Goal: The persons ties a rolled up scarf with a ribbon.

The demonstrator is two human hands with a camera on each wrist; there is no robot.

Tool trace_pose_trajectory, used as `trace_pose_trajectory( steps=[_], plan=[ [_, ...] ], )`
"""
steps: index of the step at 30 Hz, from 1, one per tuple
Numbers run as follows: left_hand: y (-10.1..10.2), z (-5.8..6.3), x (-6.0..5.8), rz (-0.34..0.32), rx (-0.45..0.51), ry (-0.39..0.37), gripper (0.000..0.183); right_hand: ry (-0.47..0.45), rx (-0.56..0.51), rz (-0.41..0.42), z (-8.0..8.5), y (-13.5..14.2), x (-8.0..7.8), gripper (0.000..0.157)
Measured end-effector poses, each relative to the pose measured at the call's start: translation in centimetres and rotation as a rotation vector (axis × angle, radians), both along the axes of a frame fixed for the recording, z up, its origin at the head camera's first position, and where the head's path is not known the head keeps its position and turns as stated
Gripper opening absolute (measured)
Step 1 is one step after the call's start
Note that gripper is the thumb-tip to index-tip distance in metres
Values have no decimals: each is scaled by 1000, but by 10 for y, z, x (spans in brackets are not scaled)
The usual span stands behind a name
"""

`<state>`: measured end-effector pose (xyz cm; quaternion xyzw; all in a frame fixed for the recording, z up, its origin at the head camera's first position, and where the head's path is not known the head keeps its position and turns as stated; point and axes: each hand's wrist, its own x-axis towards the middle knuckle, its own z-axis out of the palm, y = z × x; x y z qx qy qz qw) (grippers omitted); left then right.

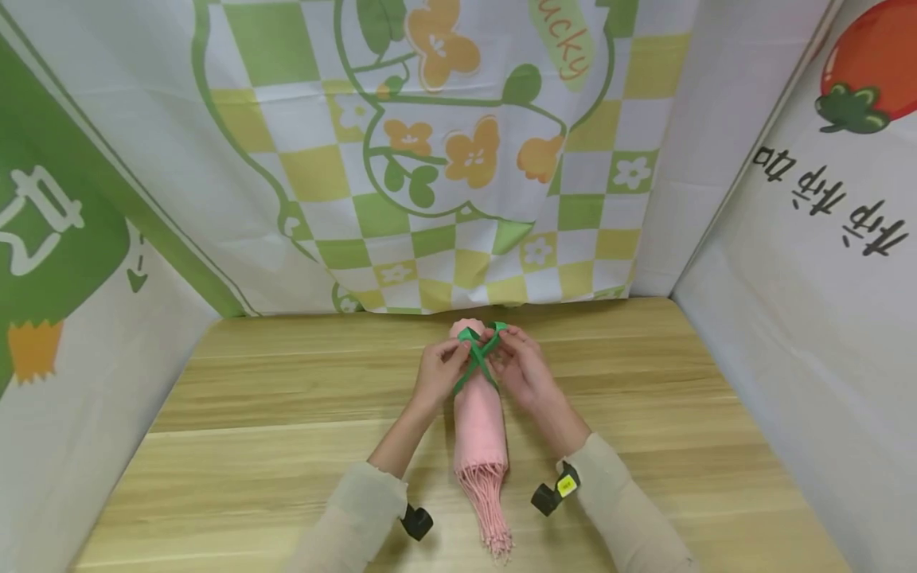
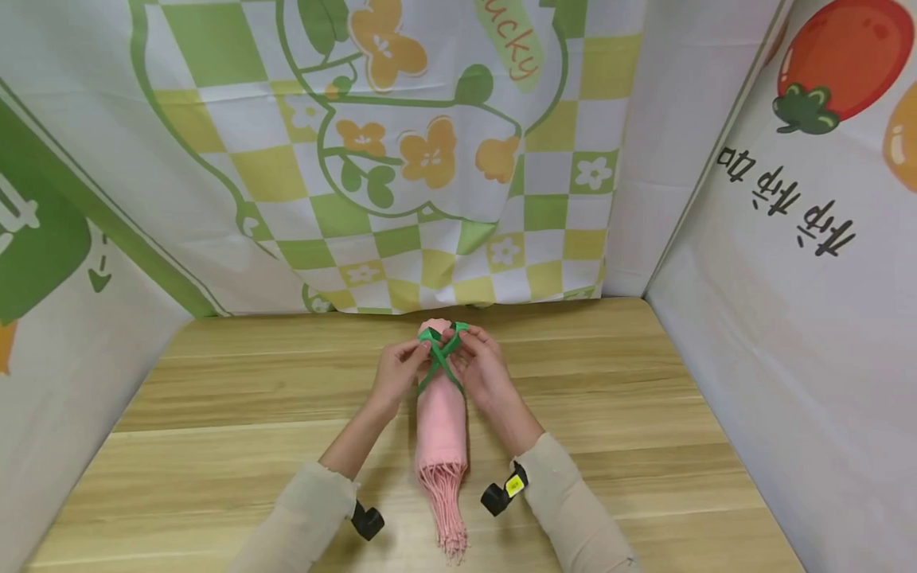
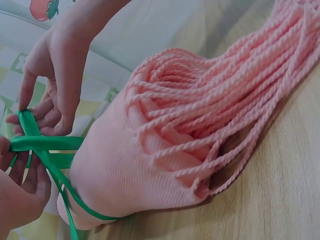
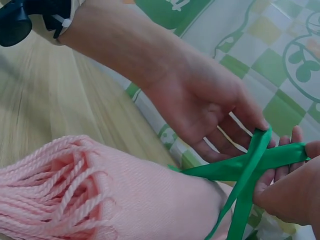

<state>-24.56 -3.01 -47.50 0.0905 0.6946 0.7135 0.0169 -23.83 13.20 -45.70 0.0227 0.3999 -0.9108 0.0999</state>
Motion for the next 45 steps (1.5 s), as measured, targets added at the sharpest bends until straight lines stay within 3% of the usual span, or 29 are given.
trace_pose_trajectory(
  steps=[7,14,18,24,27,31,40,45],
  plan=[
    [-1,-2,-1,17,81,-95,27,6,11,9,7,7,-1,26],
    [-2,3,-3,-37,331,-208,17,-5,-17,-50,14,14,-5,25],
    [-2,6,-3,-42,373,-222,11,2,-6,-61,14,16,-7,25],
    [-3,6,-2,-70,301,-202,8,47,1,-94,14,19,-6,23],
    [-4,7,-2,-39,271,-209,12,61,16,-119,14,19,-5,22],
    [-4,7,-3,27,217,-231,15,38,91,-152,13,17,-6,20],
    [-3,4,-1,66,95,-193,8,17,308,-257,7,11,-7,11],
    [-5,3,-1,107,111,-155,17,-4,374,-310,2,13,-10,12]
  ],
)
